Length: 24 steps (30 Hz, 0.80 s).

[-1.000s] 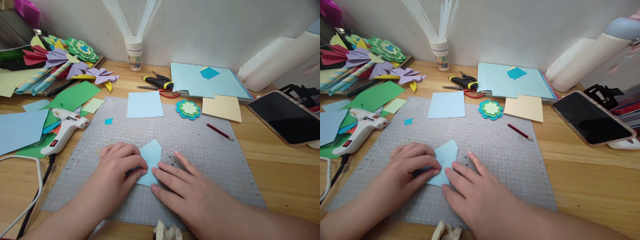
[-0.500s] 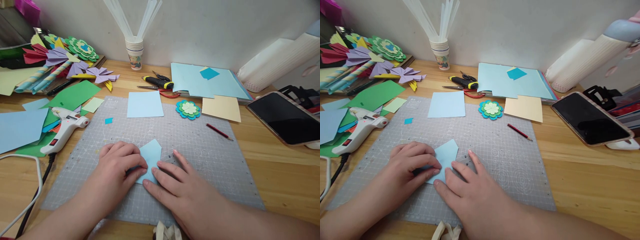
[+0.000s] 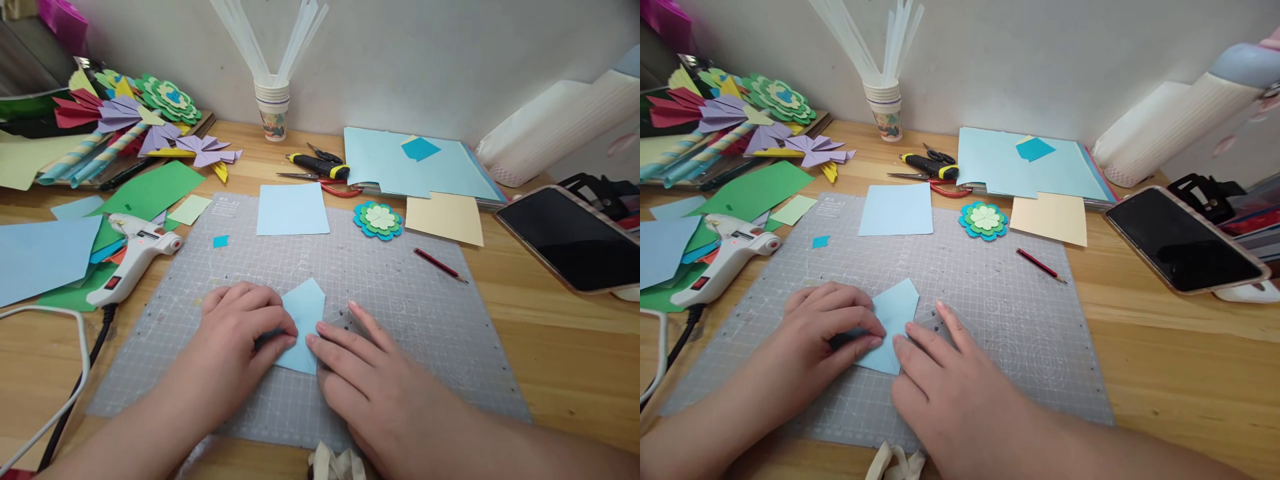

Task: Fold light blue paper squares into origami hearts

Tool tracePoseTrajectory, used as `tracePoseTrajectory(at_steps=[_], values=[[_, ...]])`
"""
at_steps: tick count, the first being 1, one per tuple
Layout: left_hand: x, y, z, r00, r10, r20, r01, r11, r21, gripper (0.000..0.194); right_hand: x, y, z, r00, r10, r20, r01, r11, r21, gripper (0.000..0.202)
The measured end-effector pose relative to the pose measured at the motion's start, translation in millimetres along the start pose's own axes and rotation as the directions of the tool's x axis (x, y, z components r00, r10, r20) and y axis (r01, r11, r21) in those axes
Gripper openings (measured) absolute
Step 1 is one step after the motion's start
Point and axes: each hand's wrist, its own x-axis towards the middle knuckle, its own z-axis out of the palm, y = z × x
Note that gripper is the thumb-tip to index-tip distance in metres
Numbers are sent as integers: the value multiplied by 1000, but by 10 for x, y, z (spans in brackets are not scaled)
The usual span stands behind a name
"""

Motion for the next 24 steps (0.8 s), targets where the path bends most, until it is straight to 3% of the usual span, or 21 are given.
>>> tracePoseTrajectory(at_steps=[5, 8, 18, 24], values=[[3, -5, 2, 1000, -9, 6, 9, 1000, 6, 11, 0, 23, 6, 999, -13, 52, 11, 999, 32, 40], [-1, 13, 9, 1000, 1, -5, -1, 1000, 18, 13, 1, 30, 11, 998, -13, 69, 11, 1000, 30, 40], [-227, 128, 68, 971, -112, -209, 128, 990, 65, 13, -9, 8, 22, 1000, 7, 28, -8, 1000, 26, 40], [-430, 149, 161, 938, -174, -299, 251, 937, 243, 14, -13, -7, 2, 997, 31, 76, -33, 999, 34, 41]])
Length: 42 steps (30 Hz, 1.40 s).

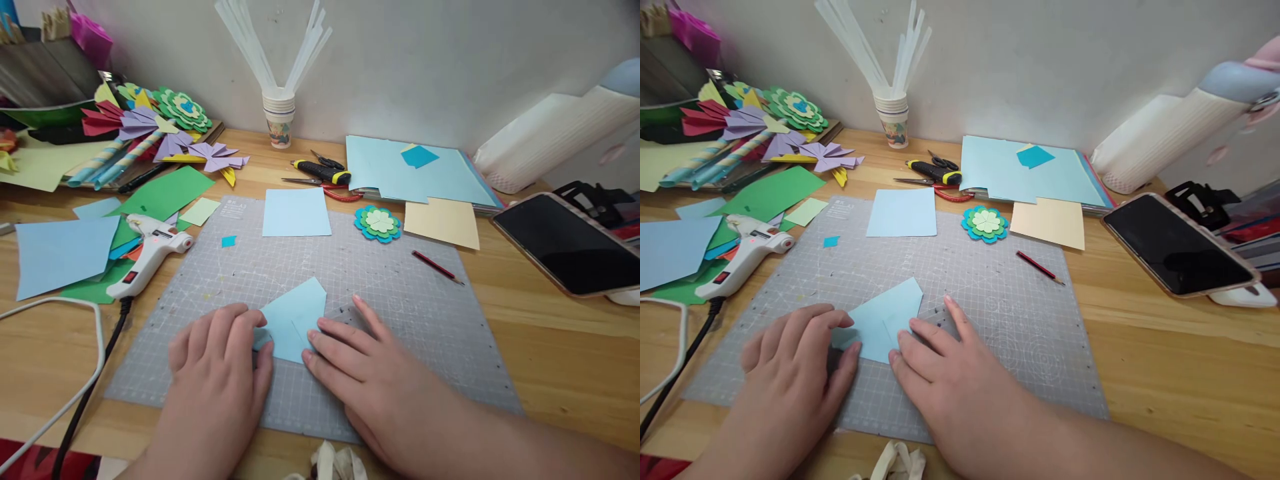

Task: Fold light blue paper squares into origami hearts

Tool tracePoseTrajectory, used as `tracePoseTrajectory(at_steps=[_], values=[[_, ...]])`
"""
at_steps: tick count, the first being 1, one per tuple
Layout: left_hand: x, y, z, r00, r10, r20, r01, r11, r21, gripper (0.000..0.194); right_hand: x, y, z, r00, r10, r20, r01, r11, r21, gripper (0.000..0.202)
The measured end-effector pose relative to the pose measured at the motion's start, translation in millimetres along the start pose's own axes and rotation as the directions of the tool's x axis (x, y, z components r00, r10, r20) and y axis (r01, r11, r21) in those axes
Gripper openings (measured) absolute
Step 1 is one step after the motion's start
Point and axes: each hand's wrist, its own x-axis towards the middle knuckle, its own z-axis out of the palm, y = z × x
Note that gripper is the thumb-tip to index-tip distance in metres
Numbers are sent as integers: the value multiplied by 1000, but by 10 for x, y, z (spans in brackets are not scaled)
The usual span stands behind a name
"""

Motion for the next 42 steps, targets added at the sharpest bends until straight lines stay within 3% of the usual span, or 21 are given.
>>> tracePoseTrajectory(at_steps=[4, 8, 13, 17, 22, 26, 29, 37, 42], values=[[-49, -113, -30, 1000, 9, -19, -7, 994, 107, 15, -6, -11, -31, 999, -3, 36, 3, 1000, 8, 44], [-8, -131, -117, 998, 61, -33, -61, 998, 2, 15, -3, -5, -41, 999, -3, 32, 2, 1000, 26, 45], [167, 17, -147, 953, 235, 192, -194, 958, -212, 24, -5, 37, -42, 1000, -4, -28, 6, 996, 87, 46], [332, 84, -123, 946, 119, 302, -41, 967, -252, 33, -28, 71, -31, 991, 52, -123, -25, 977, 212, 45], [458, 108, -145, 886, 45, 461, 100, 953, -285, 31, -31, 109, 28, 956, 179, -233, -99, 943, 317, 42], [498, 83, -143, 924, 67, 375, 46, 958, -284, 31, -28, 123, 48, 968, 178, -175, -128, 956, 263, 42], [530, 58, -132, 939, 1, 344, 95, 961, -260, 27, -33, 107, 36, 981, 146, -131, -118, 972, 201, 42], [622, 99, -225, 838, -87, 539, 246, 941, -230, 24, -44, 97, 25, 990, 108, -94, -93, 985, 146, 42], [575, 50, -288, 816, -39, 576, 254, 920, -297, 38, -48, 114, 9, 990, 117, -83, -101, 978, 181, 40]])
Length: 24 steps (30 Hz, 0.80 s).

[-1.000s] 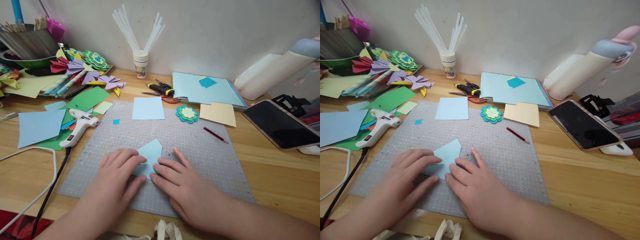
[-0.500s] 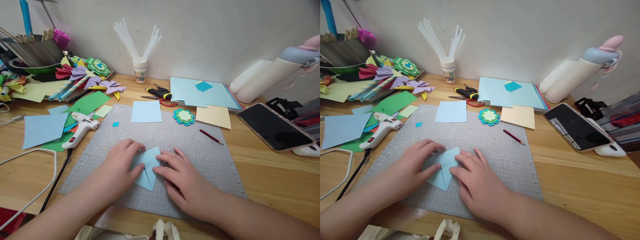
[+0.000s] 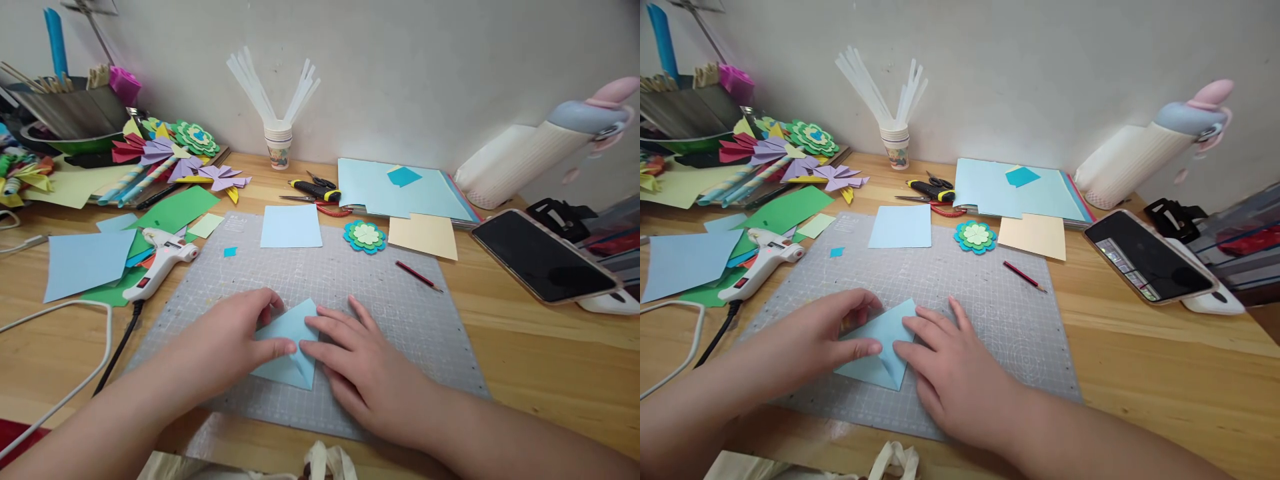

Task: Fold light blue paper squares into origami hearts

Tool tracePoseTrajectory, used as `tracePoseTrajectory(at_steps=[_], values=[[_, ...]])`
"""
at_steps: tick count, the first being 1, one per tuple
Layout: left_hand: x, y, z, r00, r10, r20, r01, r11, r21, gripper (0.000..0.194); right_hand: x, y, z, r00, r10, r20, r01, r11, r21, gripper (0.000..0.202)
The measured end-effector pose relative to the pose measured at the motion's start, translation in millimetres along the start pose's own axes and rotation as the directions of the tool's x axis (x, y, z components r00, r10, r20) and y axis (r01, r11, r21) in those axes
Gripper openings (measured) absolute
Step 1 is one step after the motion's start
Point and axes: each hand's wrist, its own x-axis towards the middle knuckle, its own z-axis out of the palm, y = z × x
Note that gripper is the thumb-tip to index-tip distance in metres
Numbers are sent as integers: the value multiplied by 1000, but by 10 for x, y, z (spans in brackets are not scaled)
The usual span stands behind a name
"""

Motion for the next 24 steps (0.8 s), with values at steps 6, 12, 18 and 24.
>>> tracePoseTrajectory(at_steps=[6, 12, 18, 24], values=[[-79, -44, 116, 976, 205, -79, -200, 978, 66, 50, 6, 17, -4, 1000, 4, -5, -4, 1000, 27, 38], [-76, -53, 124, 953, 300, -47, -295, 952, 83, 8, 3, 3, -6, 997, 1, -82, 10, 991, 134, 41], [-44, 130, 117, 985, 55, -164, -133, 849, -512, 21, -22, -63, 52, 821, 446, -356, 31, 589, 808, 16], [-53, 425, 401, 992, -14, -122, -85, 639, -765, 21, 54, -148, 32, 889, 458, -19, -17, 74, 997, 26]])
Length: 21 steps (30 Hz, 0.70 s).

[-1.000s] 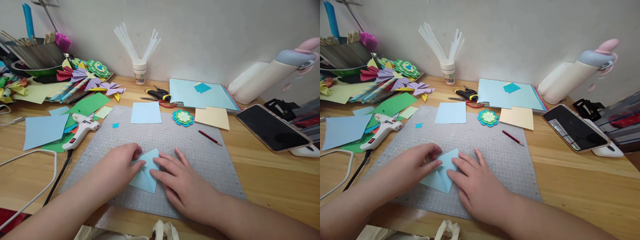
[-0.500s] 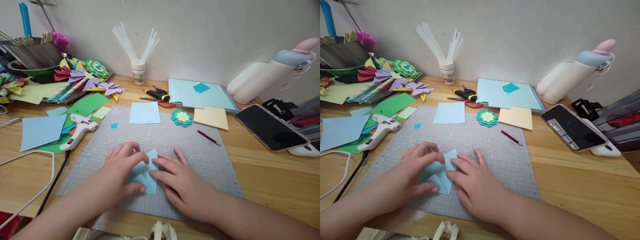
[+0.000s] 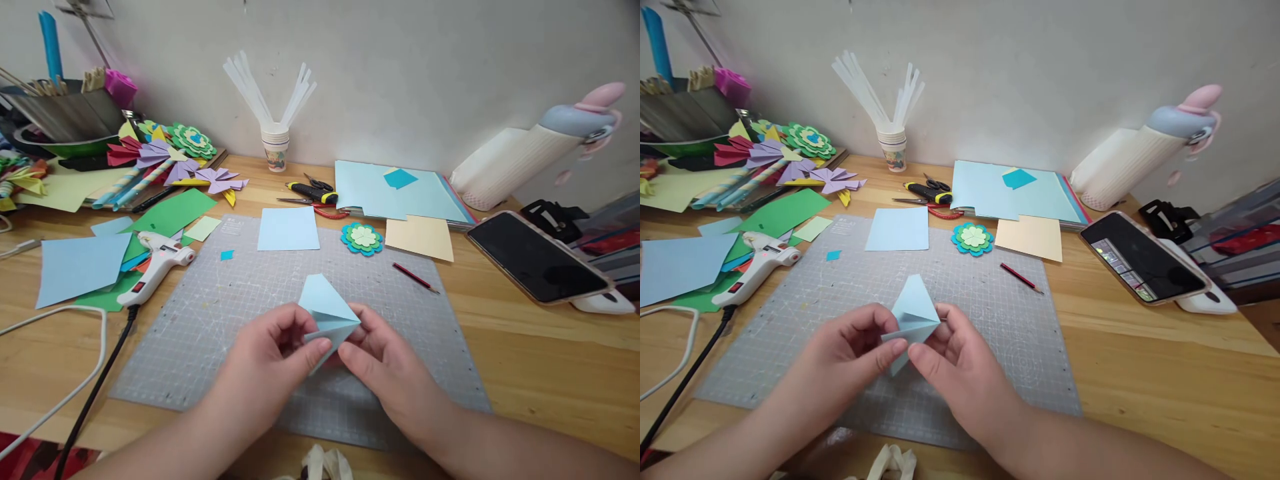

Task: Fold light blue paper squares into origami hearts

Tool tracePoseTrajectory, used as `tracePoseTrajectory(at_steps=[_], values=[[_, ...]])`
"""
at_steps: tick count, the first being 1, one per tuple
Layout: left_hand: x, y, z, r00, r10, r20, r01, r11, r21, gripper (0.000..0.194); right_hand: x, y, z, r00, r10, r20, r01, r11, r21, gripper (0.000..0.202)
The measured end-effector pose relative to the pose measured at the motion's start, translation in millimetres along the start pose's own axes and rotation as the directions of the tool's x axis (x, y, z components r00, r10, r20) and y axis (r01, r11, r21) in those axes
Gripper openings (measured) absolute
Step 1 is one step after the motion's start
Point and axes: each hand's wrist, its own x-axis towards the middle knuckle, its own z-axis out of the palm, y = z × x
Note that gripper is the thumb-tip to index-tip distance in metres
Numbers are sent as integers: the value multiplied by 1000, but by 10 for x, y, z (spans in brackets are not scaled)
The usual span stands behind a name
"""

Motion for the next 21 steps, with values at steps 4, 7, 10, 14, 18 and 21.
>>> tracePoseTrajectory(at_steps=[4, 7, 10, 14, 18, 21], values=[[-57, -1, 73, 996, 91, -10, -89, 989, 120, 16, 50, -15, -13, 992, 80, -97, -80, 997, 6, 21], [-51, 73, -65, 932, 321, -167, -254, 910, 329, 10, 67, -56, -50, 986, 114, -124, -122, 990, -66, 27], [16, 168, -234, 911, 383, -151, -259, 819, 512, 19, 62, -143, -64, 989, 134, -61, -143, 975, -170, 28], [101, 186, -294, 977, -85, 194, 13, 940, 342, 22, 51, -214, -60, 980, 195, 42, -181, 957, -225, 29], [129, 94, -244, 927, -248, 281, 199, 961, 192, 28, 65, -149, -90, 979, 201, 38, -182, 940, -290, 29], [123, 54, -240, 965, -172, 199, 123, 964, 235, 27, 82, -91, -122, 993, 109, -37, -114, 905, -411, 24]])
